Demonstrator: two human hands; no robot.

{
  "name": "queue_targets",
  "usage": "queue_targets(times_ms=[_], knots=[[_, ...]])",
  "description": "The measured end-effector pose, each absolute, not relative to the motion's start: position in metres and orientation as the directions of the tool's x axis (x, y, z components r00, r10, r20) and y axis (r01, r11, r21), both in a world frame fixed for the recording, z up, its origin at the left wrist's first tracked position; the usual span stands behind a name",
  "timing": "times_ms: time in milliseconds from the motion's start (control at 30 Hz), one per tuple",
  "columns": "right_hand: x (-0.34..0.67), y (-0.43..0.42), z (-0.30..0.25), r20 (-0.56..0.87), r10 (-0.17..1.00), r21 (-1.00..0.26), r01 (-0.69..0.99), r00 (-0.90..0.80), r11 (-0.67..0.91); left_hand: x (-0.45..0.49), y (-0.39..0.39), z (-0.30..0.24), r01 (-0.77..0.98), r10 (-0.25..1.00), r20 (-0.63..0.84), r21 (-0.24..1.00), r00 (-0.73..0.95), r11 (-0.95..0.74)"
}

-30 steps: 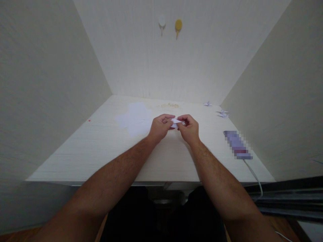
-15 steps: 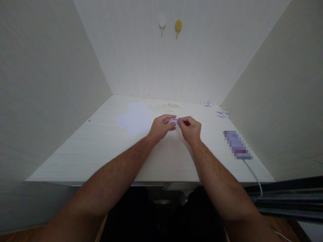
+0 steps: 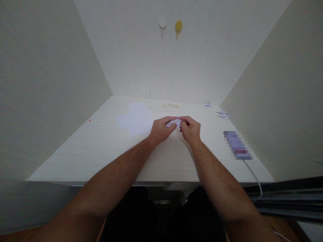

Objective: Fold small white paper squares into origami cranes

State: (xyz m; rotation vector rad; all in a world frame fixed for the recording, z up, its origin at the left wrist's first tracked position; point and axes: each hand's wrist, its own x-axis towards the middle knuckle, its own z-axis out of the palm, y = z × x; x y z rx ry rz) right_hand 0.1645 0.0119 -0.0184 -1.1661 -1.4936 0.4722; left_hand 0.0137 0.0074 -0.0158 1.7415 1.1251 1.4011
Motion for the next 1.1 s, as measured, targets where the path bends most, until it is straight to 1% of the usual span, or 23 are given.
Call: queue_targets(times_ms=[67, 133, 267, 367, 433, 500, 567, 600, 667, 733, 800, 867, 933, 1000, 1100], knots=[[0.165, 0.012, -0.017, 0.488, 0.863, -0.833, 0.367, 0.133, 0.415, 0.013, 0.008, -0.017, 0.216, 0.891, 0.438, 0.865, 0.118, -0.453], [0.166, 0.013, -0.017, 0.475, 0.869, -0.841, 0.360, 0.137, 0.403, 0.011, 0.010, -0.017, 0.220, 0.893, 0.433, 0.866, 0.123, -0.450], [0.167, 0.015, -0.018, 0.453, 0.891, -0.814, 0.422, 0.029, 0.400, 0.007, 0.010, -0.016, 0.311, 0.887, 0.448, 0.831, 0.114, -0.460], [0.167, 0.015, -0.020, 0.434, 0.900, -0.786, 0.477, -0.025, 0.392, 0.008, 0.006, -0.013, 0.383, 0.870, 0.473, 0.785, 0.140, -0.488], [0.167, 0.015, -0.022, 0.435, 0.900, -0.780, 0.491, -0.019, 0.388, 0.010, 0.003, -0.012, 0.427, 0.854, 0.492, 0.744, 0.169, -0.513], [0.166, 0.014, -0.022, 0.420, 0.907, -0.799, 0.476, 0.005, 0.368, 0.012, 0.003, -0.012, 0.448, 0.845, 0.502, 0.722, 0.185, -0.528], [0.166, 0.013, -0.021, 0.394, 0.919, -0.824, 0.444, 0.003, 0.352, 0.012, 0.007, -0.014, 0.446, 0.868, 0.473, 0.752, 0.148, -0.486], [0.167, 0.012, -0.020, 0.387, 0.922, -0.830, 0.429, -0.020, 0.357, 0.011, 0.010, -0.015, 0.426, 0.895, 0.431, 0.792, 0.114, -0.436], [0.169, 0.010, -0.017, 0.395, 0.913, -0.820, 0.410, -0.102, 0.400, 0.007, 0.017, -0.016, 0.336, 0.958, 0.278, 0.898, 0.066, -0.284], [0.172, 0.009, -0.015, 0.414, 0.888, -0.794, 0.397, -0.201, 0.460, 0.001, 0.022, -0.014, 0.191, 0.988, 0.121, 0.972, 0.094, -0.138], [0.175, 0.009, -0.014, 0.414, 0.864, -0.774, 0.388, -0.287, 0.500, -0.004, 0.024, -0.010, 0.091, 0.990, 0.044, 0.994, 0.134, -0.057], [0.176, 0.009, -0.014, 0.386, 0.857, -0.763, 0.405, -0.341, 0.505, -0.008, 0.023, -0.005, 0.045, 0.988, -0.002, 0.999, 0.152, -0.005], [0.176, 0.009, -0.015, 0.350, 0.867, -0.764, 0.426, -0.355, 0.484, -0.011, 0.021, -0.001, 0.032, 0.979, -0.017, 0.999, 0.204, 0.010], [0.175, 0.009, -0.015, 0.310, 0.890, -0.803, 0.409, -0.335, 0.434, -0.014, 0.019, 0.001, 0.015, 0.956, -0.004, 1.000, 0.292, 0.000], [0.173, 0.009, -0.013, 0.224, 0.930, -0.897, 0.312, -0.291, 0.314, -0.019, 0.020, 0.001, -0.015, 0.902, 0.008, 1.000, 0.432, -0.002]])
